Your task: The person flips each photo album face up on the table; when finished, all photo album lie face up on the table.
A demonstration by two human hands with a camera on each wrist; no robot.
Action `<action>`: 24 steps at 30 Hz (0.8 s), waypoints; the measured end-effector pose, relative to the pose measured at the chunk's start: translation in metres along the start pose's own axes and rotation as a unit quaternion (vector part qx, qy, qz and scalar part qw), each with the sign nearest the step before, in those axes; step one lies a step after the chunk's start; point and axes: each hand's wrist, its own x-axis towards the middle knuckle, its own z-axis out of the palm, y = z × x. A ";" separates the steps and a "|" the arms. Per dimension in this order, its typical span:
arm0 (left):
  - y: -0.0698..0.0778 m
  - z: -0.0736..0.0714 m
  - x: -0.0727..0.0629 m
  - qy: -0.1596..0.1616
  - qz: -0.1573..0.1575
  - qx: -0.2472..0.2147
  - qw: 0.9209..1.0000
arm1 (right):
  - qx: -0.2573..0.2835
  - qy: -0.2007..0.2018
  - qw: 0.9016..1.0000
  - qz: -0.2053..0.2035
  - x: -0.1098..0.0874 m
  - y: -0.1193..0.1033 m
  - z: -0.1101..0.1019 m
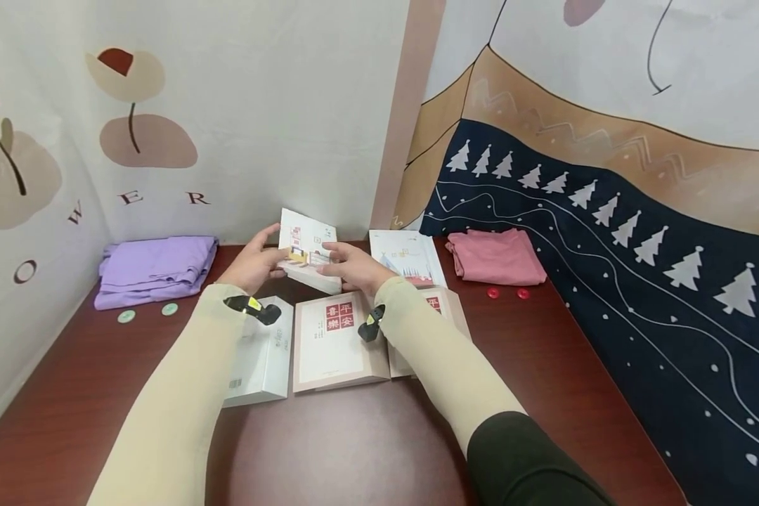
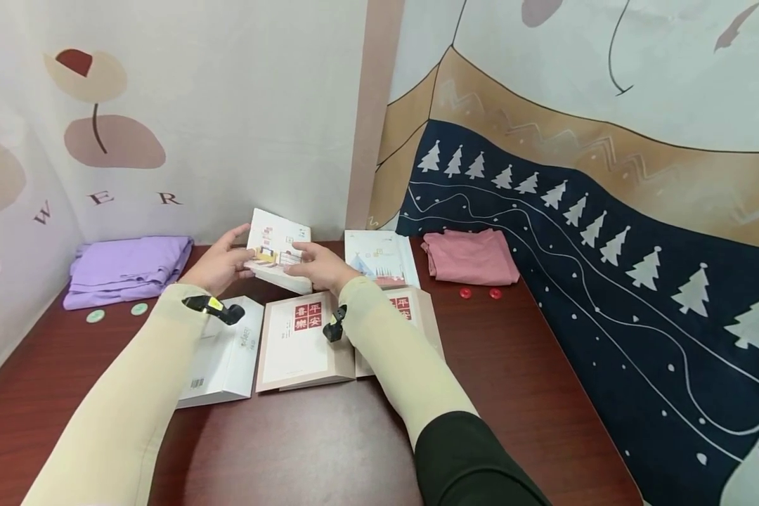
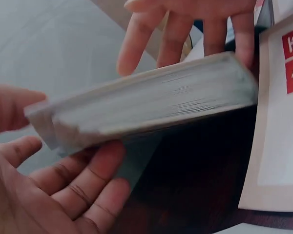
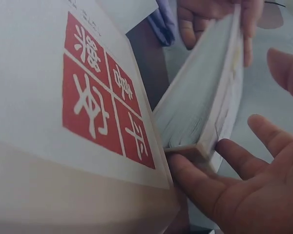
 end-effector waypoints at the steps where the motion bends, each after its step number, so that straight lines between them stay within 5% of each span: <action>1: 0.001 0.001 -0.002 -0.002 0.004 -0.009 1.000 | 0.005 -0.003 1.000 0.001 0.000 0.000 0.000; 15: 0.007 0.022 -0.005 -0.095 0.048 -0.023 0.994 | 0.112 0.019 0.990 -0.086 -0.003 -0.010 0.014; 24: 0.010 0.024 -0.014 -0.063 -0.008 0.042 0.997 | 0.069 0.091 0.992 -0.061 0.006 -0.004 0.013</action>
